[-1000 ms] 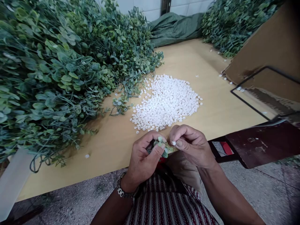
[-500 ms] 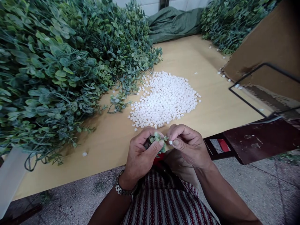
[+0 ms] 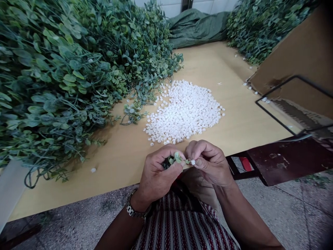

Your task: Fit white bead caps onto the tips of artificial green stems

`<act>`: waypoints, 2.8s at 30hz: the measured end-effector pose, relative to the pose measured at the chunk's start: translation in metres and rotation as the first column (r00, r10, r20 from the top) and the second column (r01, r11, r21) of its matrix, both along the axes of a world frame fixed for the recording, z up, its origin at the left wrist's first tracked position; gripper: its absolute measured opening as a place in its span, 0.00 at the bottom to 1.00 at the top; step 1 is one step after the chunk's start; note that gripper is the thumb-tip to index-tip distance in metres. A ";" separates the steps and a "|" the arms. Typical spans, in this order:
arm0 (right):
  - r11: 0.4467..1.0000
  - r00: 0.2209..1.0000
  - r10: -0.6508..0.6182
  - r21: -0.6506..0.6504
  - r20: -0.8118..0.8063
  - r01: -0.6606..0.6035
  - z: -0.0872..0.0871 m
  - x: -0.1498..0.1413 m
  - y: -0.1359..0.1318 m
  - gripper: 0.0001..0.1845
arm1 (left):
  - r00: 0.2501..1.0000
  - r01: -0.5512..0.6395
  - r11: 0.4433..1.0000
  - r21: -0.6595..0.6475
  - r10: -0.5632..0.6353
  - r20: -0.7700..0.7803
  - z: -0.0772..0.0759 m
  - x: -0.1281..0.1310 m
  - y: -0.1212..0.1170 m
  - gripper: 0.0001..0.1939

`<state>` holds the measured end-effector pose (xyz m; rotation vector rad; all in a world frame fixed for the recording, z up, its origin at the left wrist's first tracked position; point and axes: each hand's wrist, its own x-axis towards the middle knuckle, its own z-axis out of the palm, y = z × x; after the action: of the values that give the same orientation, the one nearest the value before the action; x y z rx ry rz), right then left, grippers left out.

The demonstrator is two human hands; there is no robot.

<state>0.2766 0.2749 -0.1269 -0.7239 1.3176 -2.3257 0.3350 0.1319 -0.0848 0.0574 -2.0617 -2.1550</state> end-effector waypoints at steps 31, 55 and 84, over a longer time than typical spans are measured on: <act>0.998 0.995 0.020 0.064 -0.099 -0.014 0.004 0.001 0.002 0.01 | 0.987 0.043 0.985 -0.170 -0.068 -0.144 -0.005 0.004 -0.004 0.07; 0.979 0.992 0.003 0.202 -0.128 0.023 0.010 0.005 0.000 0.03 | 0.996 0.057 0.997 -0.047 -0.060 -0.070 -0.011 0.003 -0.003 0.07; 0.765 0.702 -0.091 0.401 -0.706 0.503 0.020 -0.020 0.017 0.07 | 0.998 -0.001 0.993 0.119 0.008 -0.063 -0.024 0.003 -0.007 0.04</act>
<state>0.2568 0.2923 -0.1069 -1.2312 2.4958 -1.7179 0.3384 0.1247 -0.1085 0.0077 -1.8968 -2.2447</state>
